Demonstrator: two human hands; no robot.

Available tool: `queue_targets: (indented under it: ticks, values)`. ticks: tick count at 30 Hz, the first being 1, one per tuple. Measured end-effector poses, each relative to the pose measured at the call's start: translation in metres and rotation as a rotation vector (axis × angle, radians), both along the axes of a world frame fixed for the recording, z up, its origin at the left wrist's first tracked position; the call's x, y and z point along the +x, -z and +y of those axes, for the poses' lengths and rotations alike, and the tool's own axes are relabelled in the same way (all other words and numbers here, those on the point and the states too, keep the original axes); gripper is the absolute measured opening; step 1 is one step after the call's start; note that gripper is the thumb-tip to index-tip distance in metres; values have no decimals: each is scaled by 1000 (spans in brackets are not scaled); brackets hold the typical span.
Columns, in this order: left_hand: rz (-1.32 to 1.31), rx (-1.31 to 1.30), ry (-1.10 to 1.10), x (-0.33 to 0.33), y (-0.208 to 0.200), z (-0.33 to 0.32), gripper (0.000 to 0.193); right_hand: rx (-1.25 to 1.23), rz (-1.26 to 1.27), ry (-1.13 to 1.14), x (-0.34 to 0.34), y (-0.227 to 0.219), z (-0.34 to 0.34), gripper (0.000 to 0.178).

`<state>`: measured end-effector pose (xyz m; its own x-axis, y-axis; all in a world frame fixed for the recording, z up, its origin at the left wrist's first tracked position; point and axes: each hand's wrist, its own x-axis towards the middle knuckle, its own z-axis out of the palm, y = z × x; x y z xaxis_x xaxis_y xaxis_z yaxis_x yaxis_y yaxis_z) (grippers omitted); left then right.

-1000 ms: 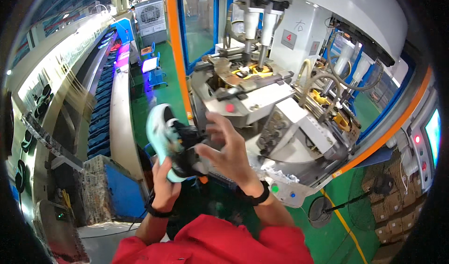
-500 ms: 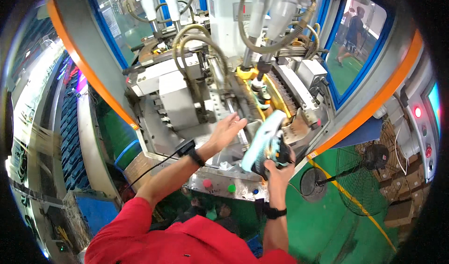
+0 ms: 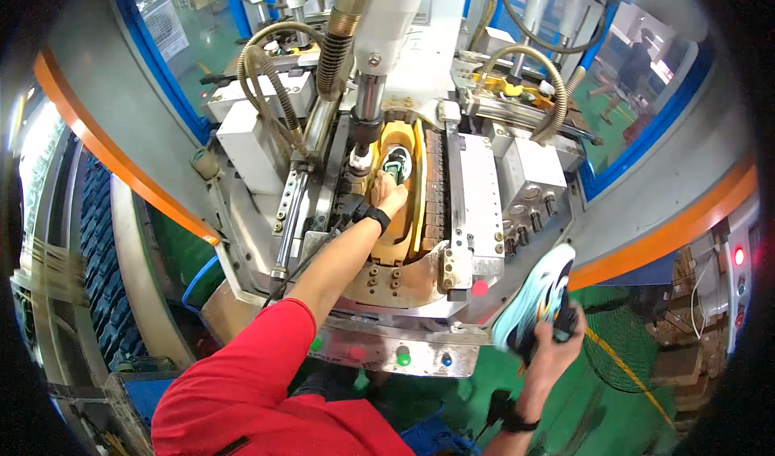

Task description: Operating industrial machinery to process and assemble athletic shoes in a factory.

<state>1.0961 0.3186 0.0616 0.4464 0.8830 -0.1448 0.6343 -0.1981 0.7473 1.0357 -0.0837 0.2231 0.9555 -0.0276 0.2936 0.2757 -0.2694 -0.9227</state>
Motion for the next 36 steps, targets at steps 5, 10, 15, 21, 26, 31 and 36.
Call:
queue_targets:
  ticks: [5,10,15,21,26,31,36]
  values:
    - [-630,-925,-72,-105,-38,20,29,-197,130,-380,97,-57,139,53]
    - [-805,-1161,124,-290,-145,-15,35,-879,374,-749,113,-58,324,53]
    - [-741,-915,-168,-462,-177,-40,47,-1005,77,-542,85,58,441,44]
    - [-870,-572,-605,-565,-187,-97,42,-926,-42,-277,60,108,464,44]
    - [-926,-491,-941,-598,-159,-146,36,-842,-475,-776,-24,62,395,46]
    - [-1081,-594,-1011,-581,-143,-170,37,-460,-341,-1231,-196,87,300,21]
    - [-1215,-605,-1035,-576,-146,-208,34,-610,-389,-1450,-241,226,283,24]
